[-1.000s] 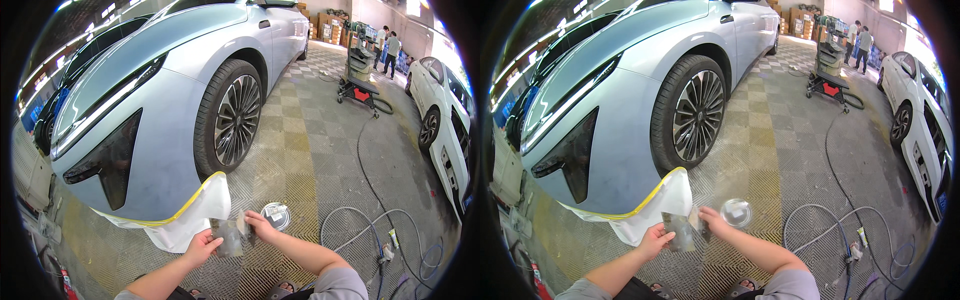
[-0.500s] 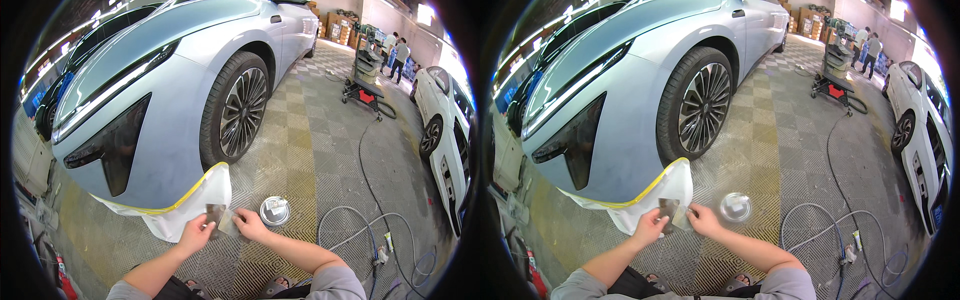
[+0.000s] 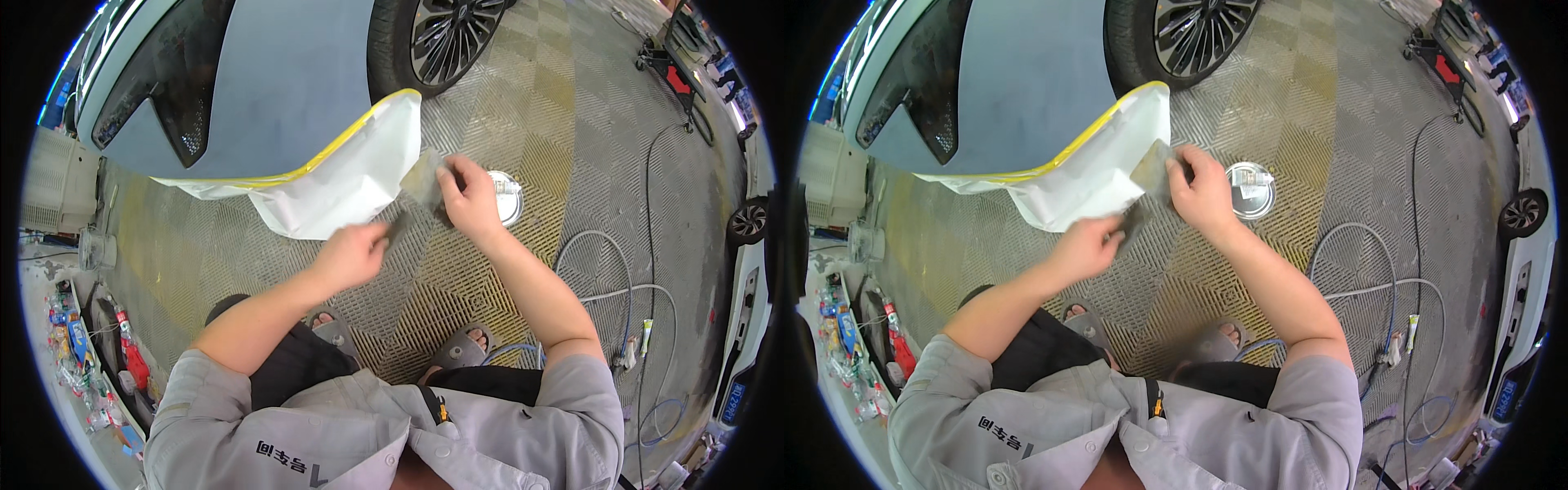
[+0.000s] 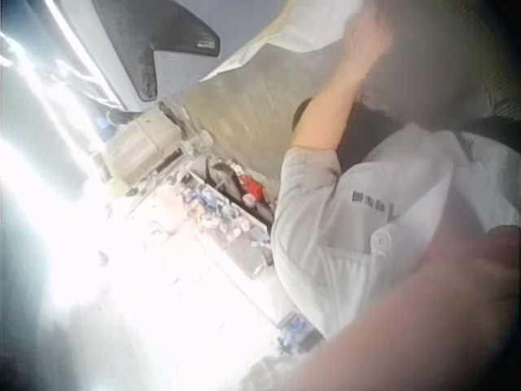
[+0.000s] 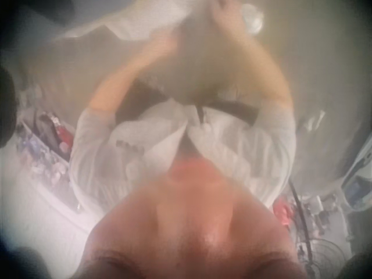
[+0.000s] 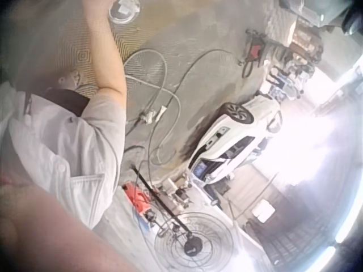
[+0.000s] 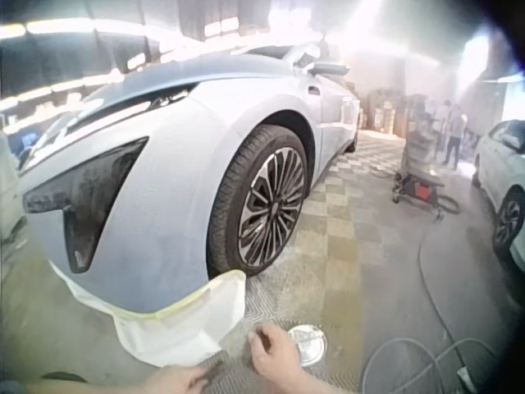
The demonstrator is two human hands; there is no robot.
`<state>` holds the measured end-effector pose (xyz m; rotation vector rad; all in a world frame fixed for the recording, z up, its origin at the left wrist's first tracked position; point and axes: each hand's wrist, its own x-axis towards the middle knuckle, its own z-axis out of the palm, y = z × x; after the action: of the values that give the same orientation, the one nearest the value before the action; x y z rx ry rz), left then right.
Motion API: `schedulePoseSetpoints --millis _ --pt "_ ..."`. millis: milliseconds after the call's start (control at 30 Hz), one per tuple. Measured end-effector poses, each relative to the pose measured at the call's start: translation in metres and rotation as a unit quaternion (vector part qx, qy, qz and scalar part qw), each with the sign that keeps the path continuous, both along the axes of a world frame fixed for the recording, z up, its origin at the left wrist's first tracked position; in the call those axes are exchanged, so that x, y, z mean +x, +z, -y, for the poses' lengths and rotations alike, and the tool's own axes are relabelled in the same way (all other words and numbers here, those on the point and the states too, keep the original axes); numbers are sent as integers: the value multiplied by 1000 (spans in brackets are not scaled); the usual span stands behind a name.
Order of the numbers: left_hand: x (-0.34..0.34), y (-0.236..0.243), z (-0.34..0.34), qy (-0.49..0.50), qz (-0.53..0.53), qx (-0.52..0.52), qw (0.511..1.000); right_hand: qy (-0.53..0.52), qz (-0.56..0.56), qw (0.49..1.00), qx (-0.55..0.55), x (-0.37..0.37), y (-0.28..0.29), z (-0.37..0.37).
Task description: The person mixes a paste in a small container, then uses a putty knife to apply it to the front bumper of a light blue car. They repeatedly scrape the knife on the car's surface and reload the tool from the container.
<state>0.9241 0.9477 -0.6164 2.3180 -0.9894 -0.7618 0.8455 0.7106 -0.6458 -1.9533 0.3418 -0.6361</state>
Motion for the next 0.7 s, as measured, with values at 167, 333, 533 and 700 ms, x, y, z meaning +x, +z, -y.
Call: schedulePoseSetpoints --millis 167,333,533,700 --pt "28 5 8 260 -296 -231 890 48 31 979 -194 -15 -14 -16" --pt "33 4 7 233 -244 -254 907 137 -118 947 -266 -21 -37 -10" --pt "26 -4 11 211 -248 -279 904 142 -195 949 203 -16 -42 10" --pt "14 -11 9 12 22 -124 992 59 -172 955 234 -15 -54 8"
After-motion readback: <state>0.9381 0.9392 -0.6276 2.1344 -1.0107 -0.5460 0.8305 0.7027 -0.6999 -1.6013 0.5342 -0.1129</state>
